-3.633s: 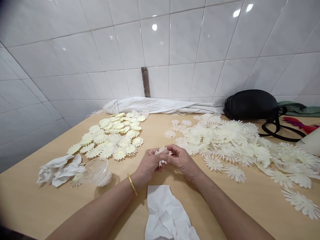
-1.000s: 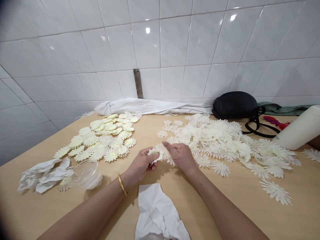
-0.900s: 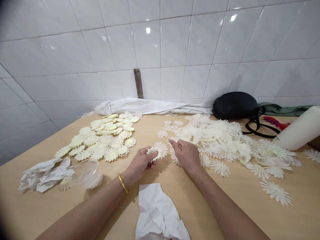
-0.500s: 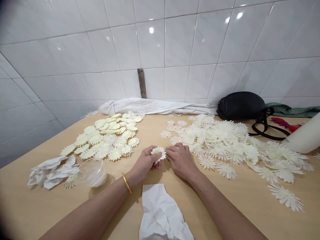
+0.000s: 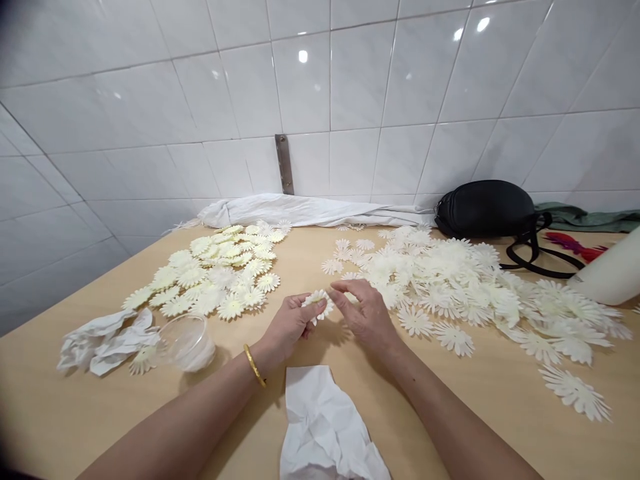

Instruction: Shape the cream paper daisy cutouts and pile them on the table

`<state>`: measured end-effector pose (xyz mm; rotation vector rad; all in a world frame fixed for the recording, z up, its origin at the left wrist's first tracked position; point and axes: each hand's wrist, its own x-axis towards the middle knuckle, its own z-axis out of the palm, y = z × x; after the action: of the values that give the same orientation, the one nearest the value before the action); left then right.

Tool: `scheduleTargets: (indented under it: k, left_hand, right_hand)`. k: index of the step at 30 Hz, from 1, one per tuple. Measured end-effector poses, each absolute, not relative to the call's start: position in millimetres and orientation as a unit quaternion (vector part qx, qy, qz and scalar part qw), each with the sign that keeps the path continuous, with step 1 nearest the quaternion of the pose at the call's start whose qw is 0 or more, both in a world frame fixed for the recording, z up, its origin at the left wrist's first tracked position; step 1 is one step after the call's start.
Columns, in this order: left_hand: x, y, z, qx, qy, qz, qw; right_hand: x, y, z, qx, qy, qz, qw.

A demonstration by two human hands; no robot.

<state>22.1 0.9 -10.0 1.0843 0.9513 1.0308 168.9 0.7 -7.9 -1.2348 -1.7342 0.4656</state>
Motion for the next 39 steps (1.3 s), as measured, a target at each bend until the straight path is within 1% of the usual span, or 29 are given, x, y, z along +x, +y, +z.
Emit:
scheduleTargets:
  k: [2, 4, 7, 11, 13, 16, 19, 24, 29, 31, 35, 39]
  left_hand:
    - [23, -1, -11, 0.501, 0.400, 0.444, 0.626]
    - [25, -2, -12, 0.511, 0.400, 0.441, 0.620]
    - [27, -2, -12, 0.489, 0.423, 0.438, 0.625]
    - [27, 0, -9, 0.444, 0.442, 0.400, 0.669]
    - [25, 3, -8, 0.424, 0.444, 0.395, 0.683]
    - [22, 5, -9, 0.424, 0.441, 0.419, 0.670]
    - [21, 5, -12, 0.434, 0.431, 0.445, 0.654]
    - [23, 3, -12, 0.429, 0.423, 0.449, 0.660]
    - [24, 1, -12, 0.448, 0.423, 0.466, 0.635]
    - [23, 3, -12, 0.420, 0.406, 0.468, 0.663]
    - [20, 11, -11, 0.323, 0.355, 0.442, 0.758]
    - [18, 13, -11, 0.318, 0.335, 0.416, 0.783]
  right_hand:
    - [166, -1, -9, -0.472, -0.680, 0.349, 0.440]
    - [162, -2, -10, -0.437, -0.649, 0.452, 0.428]
    - [158, -4, -10, -0.404, -0.602, 0.516, 0.456]
    - [158, -4, -9, -0.372, -0.550, 0.579, 0.474]
    - [161, -2, -11, -0.385, -0.539, 0.568, 0.487]
    - [165, 1, -13, -0.426, -0.541, 0.532, 0.493]
    - [167, 0, -12, -0.436, -0.568, 0.523, 0.462]
    - [164, -4, -5, -0.423, -0.600, 0.531, 0.424]
    - [163, -3, -8, -0.428, -0.583, 0.528, 0.445]
    - [165, 0, -14, -0.431, -0.568, 0.528, 0.462]
    - [170, 8, -20, -0.439, -0.527, 0.512, 0.517]
    - [169, 9, -17, -0.444, -0.512, 0.494, 0.544]
